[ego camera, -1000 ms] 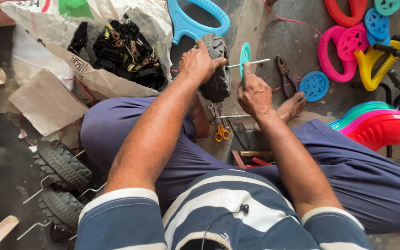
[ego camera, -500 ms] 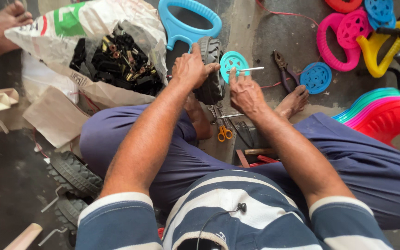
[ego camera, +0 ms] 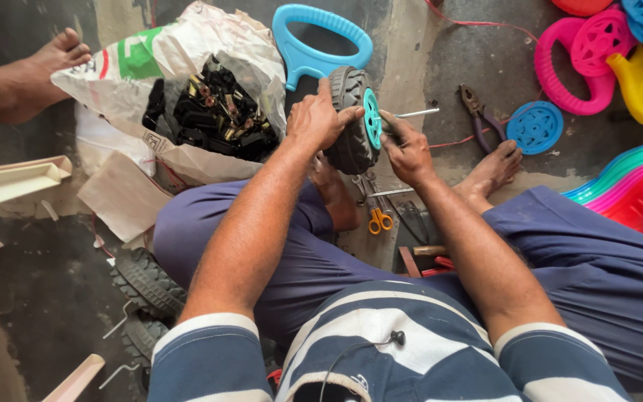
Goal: The person sits on the floor and assembles a toy wheel by inserting a metal axle into a tire and attaching a plastic hub. They repeatedly adjust the components to ensure the wheel is properly fitted.
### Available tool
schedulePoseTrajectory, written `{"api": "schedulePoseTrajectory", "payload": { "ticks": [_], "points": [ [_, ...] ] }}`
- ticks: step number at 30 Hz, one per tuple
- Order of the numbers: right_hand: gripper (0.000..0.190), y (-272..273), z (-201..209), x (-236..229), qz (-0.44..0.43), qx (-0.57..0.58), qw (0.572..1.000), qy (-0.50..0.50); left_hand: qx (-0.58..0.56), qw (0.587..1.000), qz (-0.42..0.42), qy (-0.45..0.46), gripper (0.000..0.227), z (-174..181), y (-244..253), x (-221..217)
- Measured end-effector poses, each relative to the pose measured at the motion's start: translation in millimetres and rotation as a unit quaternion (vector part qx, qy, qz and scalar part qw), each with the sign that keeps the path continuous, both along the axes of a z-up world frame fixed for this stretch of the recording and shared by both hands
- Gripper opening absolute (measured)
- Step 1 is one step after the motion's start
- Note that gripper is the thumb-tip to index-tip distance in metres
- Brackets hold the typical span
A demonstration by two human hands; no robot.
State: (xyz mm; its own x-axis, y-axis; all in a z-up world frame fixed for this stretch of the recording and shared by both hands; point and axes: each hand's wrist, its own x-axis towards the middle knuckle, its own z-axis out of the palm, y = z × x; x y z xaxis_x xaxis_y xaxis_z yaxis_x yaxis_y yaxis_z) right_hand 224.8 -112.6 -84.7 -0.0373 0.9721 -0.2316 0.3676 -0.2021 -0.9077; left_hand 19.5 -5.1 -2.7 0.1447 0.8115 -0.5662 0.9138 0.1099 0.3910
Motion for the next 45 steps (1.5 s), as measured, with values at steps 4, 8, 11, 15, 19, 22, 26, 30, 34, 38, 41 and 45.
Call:
{"api": "schedulePoseTrajectory", "payload": {
  "ticks": [4,8,11,15,19,22,26,30,34,38,41,45],
  "points": [
    [0.047,6.6,3.2,-10.8,0.004,-0.08,0.996,0.037,-0.006,1.0,-0.001,0.004,0.093,0.6,-1.5,-0.1],
    [0.046,8.2,3.3,-6.8,0.008,-0.071,0.995,0.073,0.0,1.0,-0.002,0.001,0.094,2.6,-3.4,-0.5],
    [0.046,8.7,-1.6,-6.8,0.0,-0.094,0.995,0.031,0.009,1.0,-0.001,-0.003,0.091,1.6,-3.9,0.3],
    [0.046,4.4,-8.1,-11.0,-0.021,-0.07,0.99,0.117,0.017,1.0,-0.007,0.003,0.089,1.0,-5.7,0.8],
    [0.046,7.1,-3.6,-5.9,-0.013,-0.058,0.995,0.077,0.023,1.0,-0.013,-0.001,0.088,4.1,-4.1,3.2],
    [0.045,8.1,-1.9,-6.6,-0.004,-0.045,0.996,0.076,0.024,1.0,-0.017,0.001,0.089,3.0,-3.9,1.4],
    [0.043,3.5,-5.8,-2.8,-0.006,-0.062,0.997,0.053,0.022,0.999,-0.027,0.012,0.094,1.6,-1.6,2.5],
    [0.02,-6.4,-22.5,1.9,-0.071,0.106,0.992,-0.012,0.012,1.0,-0.022,0.004,0.092,3.3,-0.1,1.9],
    [0.014,-10.1,-34.2,3.2,-0.168,0.009,0.986,0.011,0.014,1.0,-0.018,0.003,0.093,1.9,-0.6,0.9],
    [0.02,-7.8,-44.8,7.5,-0.17,0.008,0.983,0.067,0.009,1.0,-0.015,0.003,0.093,0.0,-1.1,-0.2],
    [0.022,-10.4,-54.1,8.4,-0.17,-0.032,0.981,0.093,0.008,1.0,-0.015,-0.005,0.095,-1.2,-1.2,-0.7],
    [0.043,-2.6,-53.4,4.6,-0.167,-0.093,0.965,0.178,0.0,1.0,-0.015,0.006,0.094,0.8,-1.1,0.0]
  ]
}}
